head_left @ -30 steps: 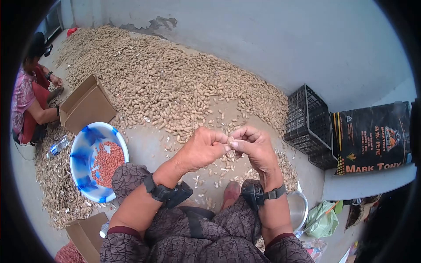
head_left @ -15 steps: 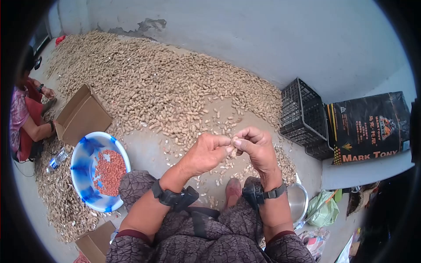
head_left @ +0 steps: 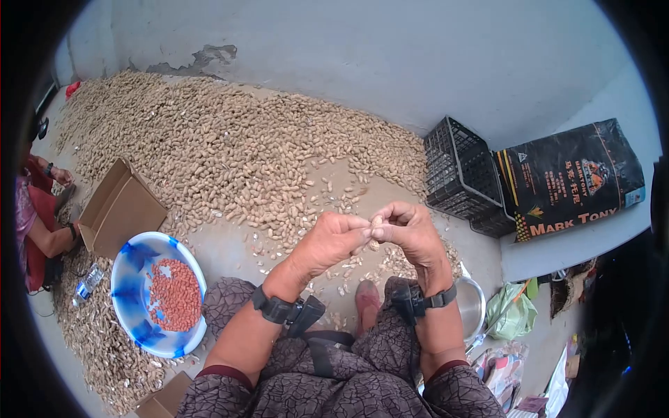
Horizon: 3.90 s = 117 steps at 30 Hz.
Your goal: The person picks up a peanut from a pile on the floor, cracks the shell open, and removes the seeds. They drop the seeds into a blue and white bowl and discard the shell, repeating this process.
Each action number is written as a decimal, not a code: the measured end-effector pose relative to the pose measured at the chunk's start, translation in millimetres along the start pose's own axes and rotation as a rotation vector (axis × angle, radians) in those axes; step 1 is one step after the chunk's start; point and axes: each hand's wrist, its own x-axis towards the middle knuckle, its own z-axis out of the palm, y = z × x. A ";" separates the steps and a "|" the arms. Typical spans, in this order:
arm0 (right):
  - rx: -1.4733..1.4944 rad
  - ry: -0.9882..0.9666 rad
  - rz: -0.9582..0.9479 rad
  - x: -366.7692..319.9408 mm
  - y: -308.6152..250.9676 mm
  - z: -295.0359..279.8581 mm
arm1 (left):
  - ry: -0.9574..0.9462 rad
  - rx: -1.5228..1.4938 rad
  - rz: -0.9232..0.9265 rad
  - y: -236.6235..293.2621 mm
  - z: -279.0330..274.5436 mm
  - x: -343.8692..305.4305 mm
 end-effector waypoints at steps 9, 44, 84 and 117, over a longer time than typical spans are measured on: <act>-0.038 0.043 -0.062 -23.1 -18.1 13.7 | -0.170 -0.015 -0.031 4.2 0.8 -1.3; -0.104 0.046 -0.143 -23.8 16.8 -27.5 | -0.023 0.057 -0.105 7.2 24.8 10.7; -0.213 0.157 -0.040 -18.2 19.3 -3.3 | 0.151 -0.274 -0.018 -27.0 17.9 14.3; -0.256 -0.205 0.174 5.1 -14.9 -52.1 | 0.159 0.084 -0.071 -14.5 38.2 32.7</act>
